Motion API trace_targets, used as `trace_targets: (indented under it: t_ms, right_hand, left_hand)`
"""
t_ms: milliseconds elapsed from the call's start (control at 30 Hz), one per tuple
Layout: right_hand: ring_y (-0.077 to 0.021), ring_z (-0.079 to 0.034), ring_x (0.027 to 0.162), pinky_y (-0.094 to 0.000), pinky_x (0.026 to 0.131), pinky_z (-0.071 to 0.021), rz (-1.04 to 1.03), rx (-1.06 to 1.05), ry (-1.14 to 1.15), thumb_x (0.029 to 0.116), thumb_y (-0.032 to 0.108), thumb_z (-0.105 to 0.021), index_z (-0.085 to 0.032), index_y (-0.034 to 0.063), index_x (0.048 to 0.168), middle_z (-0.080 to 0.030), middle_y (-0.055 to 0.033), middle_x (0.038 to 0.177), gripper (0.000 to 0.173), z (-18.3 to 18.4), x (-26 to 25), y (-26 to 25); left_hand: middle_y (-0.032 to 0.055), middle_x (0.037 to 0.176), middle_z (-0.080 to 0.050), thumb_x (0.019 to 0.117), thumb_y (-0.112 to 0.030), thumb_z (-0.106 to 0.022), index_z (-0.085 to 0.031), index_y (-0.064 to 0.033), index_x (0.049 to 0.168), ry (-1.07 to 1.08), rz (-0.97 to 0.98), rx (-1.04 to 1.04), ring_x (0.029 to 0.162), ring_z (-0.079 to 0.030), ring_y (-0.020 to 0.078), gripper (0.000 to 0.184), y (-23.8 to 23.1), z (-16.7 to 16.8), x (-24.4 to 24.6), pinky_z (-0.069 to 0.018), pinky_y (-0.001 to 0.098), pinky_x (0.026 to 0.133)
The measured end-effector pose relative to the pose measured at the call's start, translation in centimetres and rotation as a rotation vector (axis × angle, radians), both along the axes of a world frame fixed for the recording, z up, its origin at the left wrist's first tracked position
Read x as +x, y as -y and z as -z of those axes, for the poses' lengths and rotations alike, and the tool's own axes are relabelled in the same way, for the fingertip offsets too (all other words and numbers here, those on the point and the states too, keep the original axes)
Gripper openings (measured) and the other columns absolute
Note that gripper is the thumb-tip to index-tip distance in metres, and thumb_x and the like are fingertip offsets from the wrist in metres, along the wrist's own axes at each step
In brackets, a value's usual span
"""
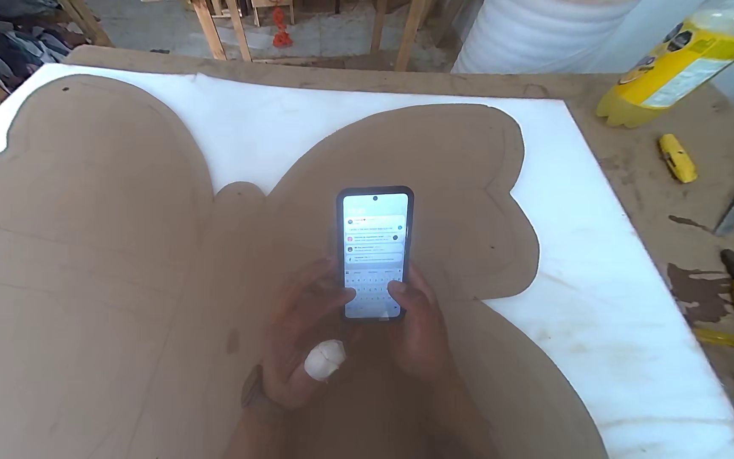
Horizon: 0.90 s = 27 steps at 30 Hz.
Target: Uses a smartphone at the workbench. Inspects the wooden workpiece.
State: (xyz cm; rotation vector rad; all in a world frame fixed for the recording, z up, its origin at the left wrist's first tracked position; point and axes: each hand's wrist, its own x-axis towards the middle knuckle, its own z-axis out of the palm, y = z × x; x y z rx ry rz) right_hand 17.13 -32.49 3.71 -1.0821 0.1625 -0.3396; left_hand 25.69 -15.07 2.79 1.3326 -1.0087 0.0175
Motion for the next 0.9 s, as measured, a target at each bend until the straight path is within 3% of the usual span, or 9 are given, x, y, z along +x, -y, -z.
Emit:
trace_targets:
  t_ms: [100, 200, 333, 567, 633, 733, 833, 900]
  right_hand:
    - [-0.0245, -0.071, 0.100, -0.0443, 0.072, -0.0641, -0.083, 0.071, 0.069, 0.1011, 0.025, -0.050, -0.046, 0.0175, 0.149, -0.064, -0.0142, 0.127, 0.049, 0.15, -0.16, 0.27]
    - [-0.0258, -0.068, 0.109, -0.0479, 0.084, -0.0622, -0.179, 0.126, 0.126, 0.0940, 0.013, -0.059, -0.043, 0.0146, 0.151, -0.062, -0.0158, 0.131, 0.059, 0.33, -0.30, 0.39]
    - [-0.0259, -0.065, 0.117, -0.0500, 0.095, -0.0579, -0.268, 0.144, 0.194, 0.0933, 0.009, -0.064, -0.044, 0.0123, 0.151, -0.060, -0.0157, 0.135, 0.061, 0.37, -0.32, 0.33]
    - [-0.0234, -0.067, 0.111, -0.0474, 0.093, -0.0586, -0.220, 0.130, 0.145, 0.0932, 0.003, -0.056, -0.050, 0.0100, 0.146, -0.064, -0.0158, 0.128, 0.054, -0.02, -0.39, 0.04]
    - [-0.0252, -0.067, 0.113, -0.0495, 0.092, -0.0586, -0.239, 0.173, 0.167, 0.0947, 0.008, -0.055, -0.048, 0.0104, 0.148, -0.063, -0.0166, 0.130, 0.053, 0.13, -0.34, 0.18]
    - [-0.0280, -0.064, 0.119, -0.0524, 0.095, -0.0574, -0.274, 0.260, 0.213, 0.1032, 0.028, -0.052, -0.046, 0.0126, 0.149, -0.060, -0.0164, 0.135, 0.049, 0.31, -0.26, 0.39]
    - [-0.0271, -0.066, 0.117, -0.0517, 0.092, -0.0595, -0.207, 0.265, 0.189, 0.1060, 0.048, -0.046, -0.054, 0.0152, 0.145, -0.064, -0.0136, 0.133, 0.052, 0.18, -0.21, 0.29]
    - [-0.0277, -0.068, 0.115, -0.0539, 0.089, -0.0607, -0.177, 0.268, 0.179, 0.1065, 0.053, -0.041, -0.058, 0.0160, 0.141, -0.066, -0.0128, 0.130, 0.053, 0.23, -0.21, 0.36]
  left_hand:
    - [0.0165, 0.154, -0.045, 0.0974, -0.063, -0.051, -0.067, -0.0110, 0.131, -0.031, 0.008, -0.023, 0.132, -0.053, 0.0348, 0.064, -0.03, -0.02, -0.02, -0.0525, 0.0485, 0.105]
    - [0.0176, 0.154, -0.045, 0.0972, -0.064, -0.051, -0.065, -0.0103, 0.134, -0.063, 0.003, -0.044, 0.136, -0.050, 0.0366, 0.067, -0.26, -0.04, 0.09, -0.0500, 0.0508, 0.109]
    - [0.0185, 0.155, -0.045, 0.0979, -0.066, -0.047, -0.065, -0.0091, 0.134, -0.090, -0.020, -0.072, 0.140, -0.045, 0.0385, 0.070, -0.56, 0.00, 0.20, -0.0455, 0.0535, 0.113]
    - [0.0199, 0.155, -0.045, 0.0983, -0.065, -0.046, -0.065, -0.0080, 0.134, -0.095, -0.011, -0.082, 0.142, -0.043, 0.0406, 0.070, -0.44, -0.26, 0.24, -0.0438, 0.0557, 0.115]
    - [0.0207, 0.155, -0.045, 0.0994, -0.064, -0.045, -0.065, -0.0079, 0.134, -0.097, -0.012, -0.084, 0.142, -0.044, 0.0414, 0.069, -0.37, -0.32, 0.18, -0.0442, 0.0564, 0.114]
    - [0.0217, 0.155, -0.045, 0.0992, -0.065, -0.043, -0.064, -0.0069, 0.134, -0.091, -0.011, -0.085, 0.142, -0.043, 0.0419, 0.071, -0.29, -0.29, 0.09, -0.0434, 0.0567, 0.115]
    - [0.0204, 0.154, -0.047, 0.0991, -0.066, -0.043, -0.063, -0.0075, 0.135, -0.097, -0.012, -0.073, 0.142, -0.044, 0.0411, 0.072, -0.36, -0.18, 0.04, -0.0437, 0.0566, 0.115]
    - [0.0183, 0.154, -0.048, 0.0994, -0.065, -0.044, -0.063, -0.0093, 0.136, -0.106, -0.009, -0.059, 0.143, -0.044, 0.0397, 0.070, -0.34, -0.12, -0.11, -0.0427, 0.0566, 0.115]
